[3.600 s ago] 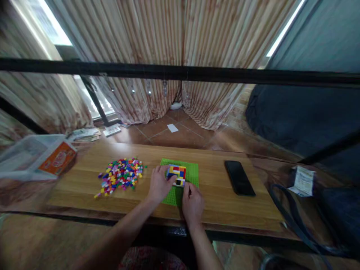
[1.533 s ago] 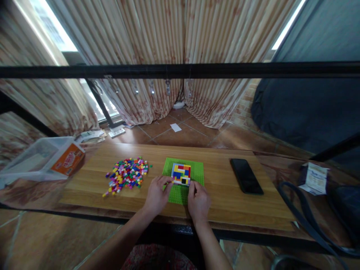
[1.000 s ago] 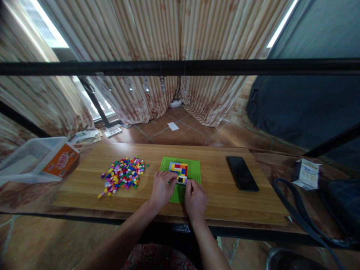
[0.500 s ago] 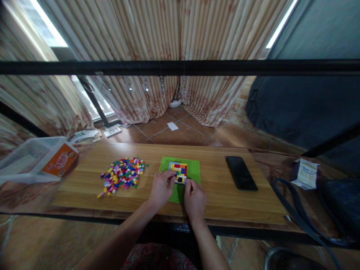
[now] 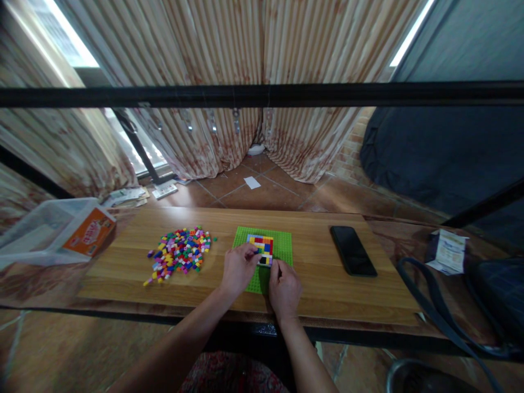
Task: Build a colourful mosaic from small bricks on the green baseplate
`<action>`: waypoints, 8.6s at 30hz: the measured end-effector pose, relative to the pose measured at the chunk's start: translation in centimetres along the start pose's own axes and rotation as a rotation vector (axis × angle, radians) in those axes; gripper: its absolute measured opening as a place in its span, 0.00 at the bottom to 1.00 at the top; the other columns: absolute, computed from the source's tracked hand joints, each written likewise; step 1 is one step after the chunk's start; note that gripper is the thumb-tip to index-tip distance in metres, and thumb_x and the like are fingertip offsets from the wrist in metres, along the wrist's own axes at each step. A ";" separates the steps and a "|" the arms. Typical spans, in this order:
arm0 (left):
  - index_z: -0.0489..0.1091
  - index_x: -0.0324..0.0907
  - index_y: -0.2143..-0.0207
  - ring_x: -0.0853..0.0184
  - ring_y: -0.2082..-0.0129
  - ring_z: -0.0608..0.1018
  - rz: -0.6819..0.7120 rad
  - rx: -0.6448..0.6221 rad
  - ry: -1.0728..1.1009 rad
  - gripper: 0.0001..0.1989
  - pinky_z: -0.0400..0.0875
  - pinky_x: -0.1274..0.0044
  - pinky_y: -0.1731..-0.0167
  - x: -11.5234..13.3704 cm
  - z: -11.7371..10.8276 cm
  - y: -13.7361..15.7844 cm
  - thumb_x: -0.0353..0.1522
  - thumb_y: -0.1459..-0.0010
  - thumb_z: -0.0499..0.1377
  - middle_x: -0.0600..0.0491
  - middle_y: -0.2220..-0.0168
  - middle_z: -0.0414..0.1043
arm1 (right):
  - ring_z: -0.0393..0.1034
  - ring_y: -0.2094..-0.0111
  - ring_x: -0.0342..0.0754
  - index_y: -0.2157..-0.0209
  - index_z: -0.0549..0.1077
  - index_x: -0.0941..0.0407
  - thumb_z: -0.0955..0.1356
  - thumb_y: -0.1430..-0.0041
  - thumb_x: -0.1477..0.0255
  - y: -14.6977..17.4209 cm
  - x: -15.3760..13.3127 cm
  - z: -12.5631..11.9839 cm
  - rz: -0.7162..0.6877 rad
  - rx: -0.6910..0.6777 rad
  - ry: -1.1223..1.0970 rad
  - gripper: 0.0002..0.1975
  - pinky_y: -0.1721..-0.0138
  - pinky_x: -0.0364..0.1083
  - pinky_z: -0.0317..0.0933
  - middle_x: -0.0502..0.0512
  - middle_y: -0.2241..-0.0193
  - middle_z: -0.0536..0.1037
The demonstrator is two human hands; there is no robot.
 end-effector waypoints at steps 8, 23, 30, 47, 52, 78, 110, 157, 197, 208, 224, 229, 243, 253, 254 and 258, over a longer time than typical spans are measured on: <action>0.75 0.44 0.70 0.63 0.65 0.80 -0.131 -0.064 -0.082 0.02 0.65 0.70 0.58 1.4 -0.6 -0.7 0.29 0.46 0.62 0.54 0.68 0.80 | 0.68 0.72 0.49 0.70 0.77 0.57 0.55 0.33 0.56 -0.1 0.1 0.0 -0.012 0.003 0.017 0.27 0.69 0.44 0.53 0.58 0.74 0.78; 0.75 0.44 0.68 0.65 0.65 0.78 -0.056 -0.011 0.040 0.06 0.63 0.71 0.56 0.0 -1.6 1.5 0.35 0.42 0.59 0.55 0.67 0.80 | 0.69 0.73 0.50 0.65 0.78 0.58 0.55 0.35 0.55 0.2 1.1 0.2 0.028 -0.039 0.088 0.28 0.71 0.44 0.51 0.62 0.71 0.80; 0.73 0.41 0.69 0.68 0.69 0.76 -0.028 0.077 -0.021 0.06 0.66 0.76 0.64 -5.2 -5.9 5.1 0.25 0.45 0.57 0.53 0.69 0.77 | 0.70 0.71 0.51 0.63 0.78 0.59 0.56 0.36 0.54 0.2 1.5 0.1 -0.007 -0.024 0.095 0.28 0.70 0.45 0.53 0.64 0.69 0.81; 0.75 0.41 0.64 0.62 0.64 0.77 -0.431 0.384 -0.368 0.09 0.69 0.74 0.63 -16.7 -17.0 9.5 0.36 0.42 0.57 0.49 0.65 0.75 | 0.67 0.74 0.51 0.65 0.78 0.58 0.57 0.37 0.56 0.3 1.7 -0.1 0.048 -0.043 0.145 0.25 0.72 0.45 0.53 0.62 0.72 0.79; 0.76 0.42 0.67 0.63 0.65 0.76 -0.392 0.331 -0.383 0.11 0.68 0.74 0.63 -16.3 -16.5 9.1 0.36 0.40 0.55 0.49 0.65 0.75 | 0.67 0.74 0.51 0.65 0.78 0.58 0.57 0.36 0.55 0.3 1.7 -0.2 0.025 -0.025 0.172 0.26 0.72 0.45 0.52 0.63 0.72 0.79; 0.69 0.41 0.66 0.66 0.71 0.75 -0.225 0.262 -0.263 0.07 0.64 0.78 0.69 -13.0 -12.4 7.1 0.31 0.38 0.51 0.52 0.71 0.73 | 0.67 0.74 0.50 0.66 0.78 0.59 0.55 0.36 0.53 0.3 1.3 -0.2 0.020 -0.026 0.134 0.29 0.71 0.45 0.52 0.62 0.72 0.79; 0.75 0.43 0.63 0.68 0.65 0.77 0.165 -0.035 0.140 0.10 0.71 0.78 0.62 -2.3 -4.8 3.0 0.28 0.38 0.53 0.51 0.65 0.76 | 0.68 0.72 0.50 0.67 0.78 0.59 0.54 0.34 0.53 0.2 0.4 -0.1 -0.007 0.008 0.057 0.30 0.69 0.45 0.53 0.61 0.73 0.79; 0.65 0.41 0.46 0.62 0.58 0.77 0.266 -0.088 -0.168 0.17 0.74 0.70 0.55 -0.7 0.3 1.6 0.28 0.36 0.51 0.48 0.59 0.77 | 0.72 0.67 0.53 0.63 0.76 0.57 0.58 0.38 0.48 -0.6 -2.2 -0.1 0.134 -0.126 0.245 0.29 0.68 0.46 0.53 0.61 0.67 0.80; 0.71 0.40 0.54 0.60 0.56 0.77 -0.459 0.300 -0.284 0.13 0.71 0.70 0.54 -14.4 -15.3 9.6 0.30 0.42 0.56 0.47 0.56 0.75 | 0.72 0.65 0.60 0.54 0.76 0.60 0.51 0.37 0.46 0.4 2.4 0.2 0.008 -0.119 0.239 0.38 0.66 0.52 0.60 0.70 0.61 0.80; 0.74 0.42 0.56 0.63 0.59 0.78 -0.455 0.198 -0.369 0.12 0.70 0.74 0.58 -15.1 -15.8 7.7 0.32 0.38 0.53 0.48 0.56 0.74 | 0.73 0.64 0.61 0.55 0.76 0.58 0.51 0.38 0.45 0.3 2.3 0.2 0.057 -0.124 0.241 0.38 0.66 0.52 0.61 0.69 0.60 0.80; 0.71 0.41 0.62 0.67 0.69 0.78 -0.353 0.372 0.191 0.09 0.71 0.77 0.66 -13.9 -14.8 7.5 0.36 0.44 0.58 0.54 0.68 0.76 | 0.73 0.62 0.60 0.55 0.77 0.60 0.52 0.37 0.45 0.5 2.0 0.3 0.008 -0.090 0.192 0.38 0.62 0.52 0.62 0.69 0.59 0.80; 0.73 0.40 0.64 0.68 0.65 0.76 -0.215 0.260 0.476 0.08 0.71 0.78 0.63 -10.4 -11.0 6.2 0.33 0.46 0.59 0.53 0.67 0.74 | 0.73 0.60 0.59 0.56 0.77 0.61 0.52 0.37 0.45 0.5 1.4 0.3 -0.024 -0.073 0.114 0.38 0.59 0.51 0.62 0.68 0.59 0.80; 0.75 0.38 0.65 0.73 0.71 0.79 -0.558 -0.241 1.428 0.10 0.75 0.80 0.63 -1.9 -4.7 2.1 0.26 0.52 0.67 0.53 0.71 0.76 | 0.73 0.60 0.55 0.57 0.77 0.61 0.52 0.34 0.49 0.4 0.3 0.3 -0.054 -0.042 0.035 0.35 0.57 0.50 0.62 0.67 0.60 0.80; 0.77 0.38 0.67 0.69 0.68 0.78 -0.125 -0.136 0.608 0.07 0.72 0.78 0.64 -2.2 -2.7 0.8 0.24 0.47 0.60 0.53 0.69 0.78 | 0.73 0.62 0.55 0.58 0.77 0.60 0.53 0.32 0.51 0.4 0.1 0.2 -0.092 -0.008 0.049 0.32 0.58 0.50 0.62 0.66 0.62 0.81; 0.76 0.39 0.66 0.68 0.66 0.78 -0.065 -0.134 0.497 0.08 0.72 0.77 0.62 -2.0 -2.6 0.7 0.23 0.45 0.58 0.52 0.67 0.78 | 0.73 0.62 0.55 0.58 0.77 0.60 0.53 0.32 0.52 0.4 0.1 0.2 -0.099 -0.002 0.050 0.31 0.58 0.50 0.62 0.66 0.62 0.81; 0.75 0.40 0.60 0.66 0.61 0.79 0.138 -0.151 0.098 0.13 0.72 0.74 0.56 -0.8 -2.6 0.3 0.23 0.40 0.52 0.50 0.61 0.77 | 0.73 0.62 0.54 0.58 0.77 0.60 0.54 0.32 0.53 0.4 0.2 0.3 -0.115 0.003 0.039 0.30 0.58 0.50 0.62 0.65 0.61 0.81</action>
Point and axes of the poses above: each hand's wrist, its own y-axis away from the middle knuckle, its own z-axis out of the palm, x = y × z, the point moved 2 cm from there along -y, towards the middle knuckle
